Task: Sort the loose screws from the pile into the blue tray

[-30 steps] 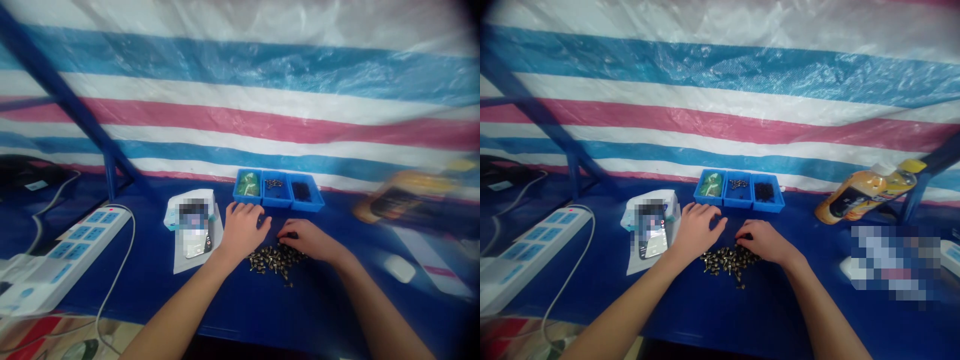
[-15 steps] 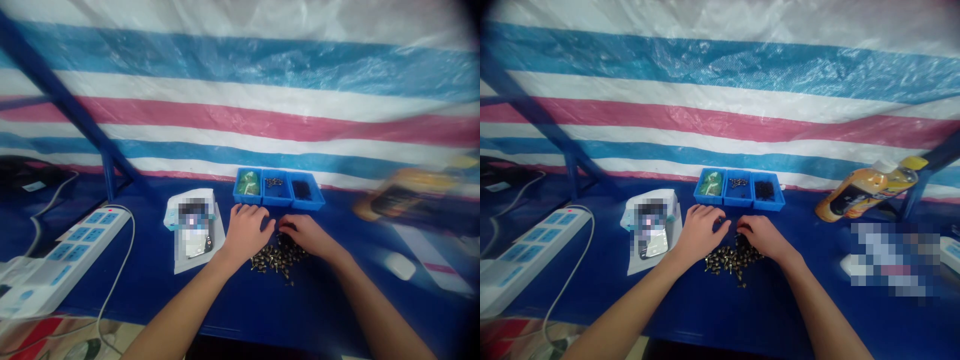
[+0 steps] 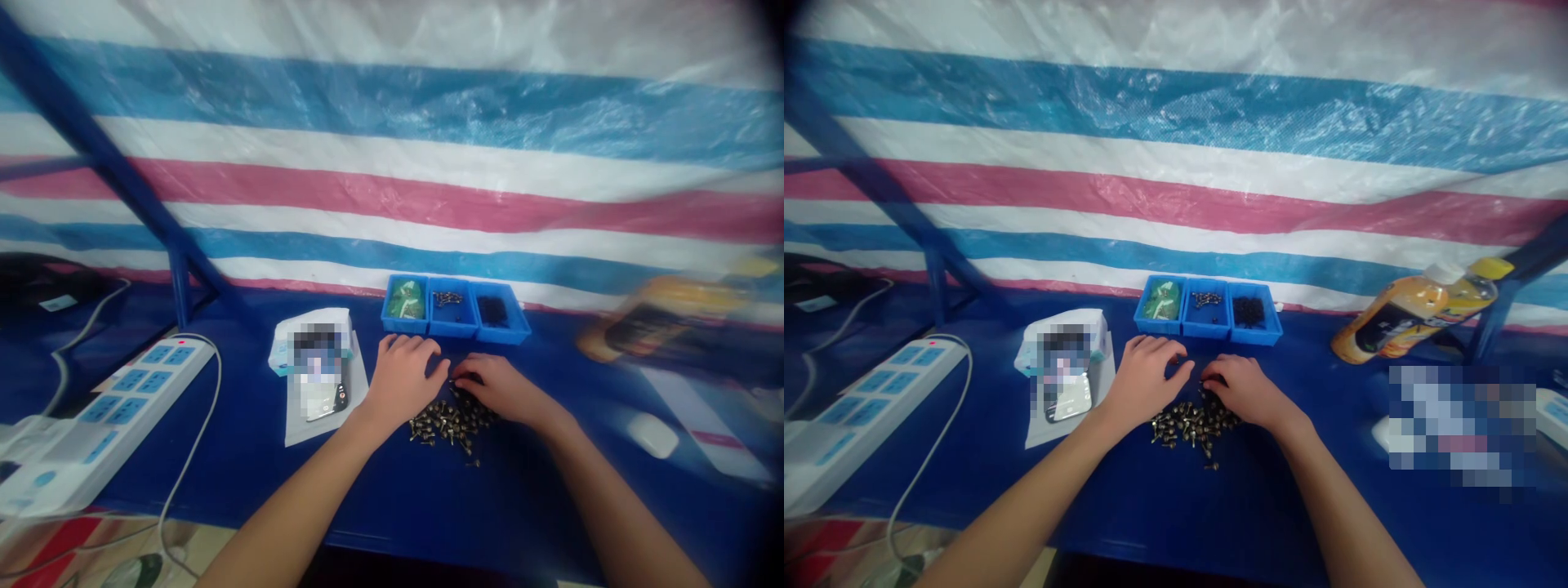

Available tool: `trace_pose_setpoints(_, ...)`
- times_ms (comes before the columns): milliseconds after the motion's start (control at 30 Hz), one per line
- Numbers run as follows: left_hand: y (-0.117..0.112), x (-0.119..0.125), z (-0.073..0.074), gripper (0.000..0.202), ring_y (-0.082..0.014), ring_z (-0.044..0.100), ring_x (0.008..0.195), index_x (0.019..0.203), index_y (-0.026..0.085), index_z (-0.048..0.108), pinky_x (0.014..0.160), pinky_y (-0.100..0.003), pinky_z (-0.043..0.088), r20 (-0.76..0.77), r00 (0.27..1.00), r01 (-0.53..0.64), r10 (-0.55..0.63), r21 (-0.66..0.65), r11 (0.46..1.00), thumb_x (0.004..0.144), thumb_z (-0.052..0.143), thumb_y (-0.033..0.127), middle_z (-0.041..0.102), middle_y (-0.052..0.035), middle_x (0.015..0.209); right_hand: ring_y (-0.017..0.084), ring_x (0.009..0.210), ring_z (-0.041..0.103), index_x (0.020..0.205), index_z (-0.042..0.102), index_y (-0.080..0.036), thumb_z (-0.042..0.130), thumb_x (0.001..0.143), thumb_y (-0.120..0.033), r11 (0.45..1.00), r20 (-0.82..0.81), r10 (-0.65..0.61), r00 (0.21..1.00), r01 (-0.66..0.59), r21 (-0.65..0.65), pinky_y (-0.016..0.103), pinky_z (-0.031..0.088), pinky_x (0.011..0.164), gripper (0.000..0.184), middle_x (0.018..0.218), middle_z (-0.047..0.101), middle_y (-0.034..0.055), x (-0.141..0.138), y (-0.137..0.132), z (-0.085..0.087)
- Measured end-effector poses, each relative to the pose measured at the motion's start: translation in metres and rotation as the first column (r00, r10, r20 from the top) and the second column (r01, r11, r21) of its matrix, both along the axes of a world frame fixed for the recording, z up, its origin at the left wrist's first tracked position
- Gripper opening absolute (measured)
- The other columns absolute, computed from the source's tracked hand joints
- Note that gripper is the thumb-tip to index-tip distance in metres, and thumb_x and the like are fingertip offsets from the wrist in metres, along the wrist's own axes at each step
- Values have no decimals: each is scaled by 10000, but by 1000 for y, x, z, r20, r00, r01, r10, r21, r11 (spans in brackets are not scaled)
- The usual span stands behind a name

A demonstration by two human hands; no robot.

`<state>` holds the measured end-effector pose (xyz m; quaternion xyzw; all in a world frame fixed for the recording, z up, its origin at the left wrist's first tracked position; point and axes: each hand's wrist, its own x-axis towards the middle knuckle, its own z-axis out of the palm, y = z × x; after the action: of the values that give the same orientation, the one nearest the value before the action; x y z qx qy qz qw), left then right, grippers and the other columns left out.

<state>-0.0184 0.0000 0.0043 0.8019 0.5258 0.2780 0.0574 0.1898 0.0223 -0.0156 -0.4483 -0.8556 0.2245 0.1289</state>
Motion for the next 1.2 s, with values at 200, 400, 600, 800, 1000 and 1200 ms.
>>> trace_pose_setpoints(200, 1, 1, -2, 163, -223, 613, 898, 914, 223, 652, 1008, -453, 348, 6, 1000, 9, -9, -9, 1000, 924, 540, 340, 696, -24, 870, 190, 913, 626, 961, 706, -219, 581, 918, -224, 997, -6, -56, 998, 56, 52, 294, 449, 818, 133, 948, 672, 40, -1, 3, -3)
trace_pose_setpoints(400, 0, 2, -3, 162, -220, 615, 879, 923, 225, 654, 987, -446, 364, 2, 999, 36, -35, -13, 999, 922, 543, 343, 693, -23, 854, 190, 861, 633, 951, 727, -202, 593, 916, -209, 990, -25, -104, 994, 105, 89, 290, 452, 801, 139, 916, 676, 47, -5, 4, -6)
trace_pose_setpoints(600, 1, 1, -3, 162, -221, 621, 886, 924, 225, 657, 995, -449, 366, 9, 999, 34, -34, -24, 999, 925, 542, 340, 698, -22, 865, 189, 833, 637, 894, 714, -199, 611, 911, -219, 982, -60, -124, 990, 131, 134, 295, 449, 775, 107, 889, 683, 38, -8, 4, -9)
trace_pose_setpoints(800, 0, 2, -3, 142, -214, 621, 866, 913, 229, 656, 980, -442, 375, 17, 999, 38, -37, -22, 999, 914, 559, 332, 691, -10, 842, 193, 822, 638, 903, 722, -208, 585, 926, -232, 971, -41, -162, 986, 167, 170, 295, 448, 759, 141, 895, 678, 48, -8, 7, -14)
trace_pose_setpoints(1000, 2, 1, -3, 156, -210, 619, 859, 921, 230, 657, 967, -433, 382, 28, 999, 32, -31, -33, 999, 920, 548, 340, 685, -7, 826, 197, 837, 637, 934, 746, -217, 571, 931, -249, 961, -21, -212, 977, 212, 176, 297, 449, 775, 178, 927, 681, 56, -8, 6, -13)
trace_pose_setpoints(1200, 2, 0, -2, 150, -205, 623, 860, 916, 226, 655, 959, -426, 386, 36, 999, 37, -36, -41, 998, 923, 546, 329, 692, -6, 841, 206, 865, 634, 977, 732, -212, 553, 907, -164, 961, 35, -239, 971, 231, 154, 293, 441, 767, 199, 960, 675, 64, -3, 5, -11)
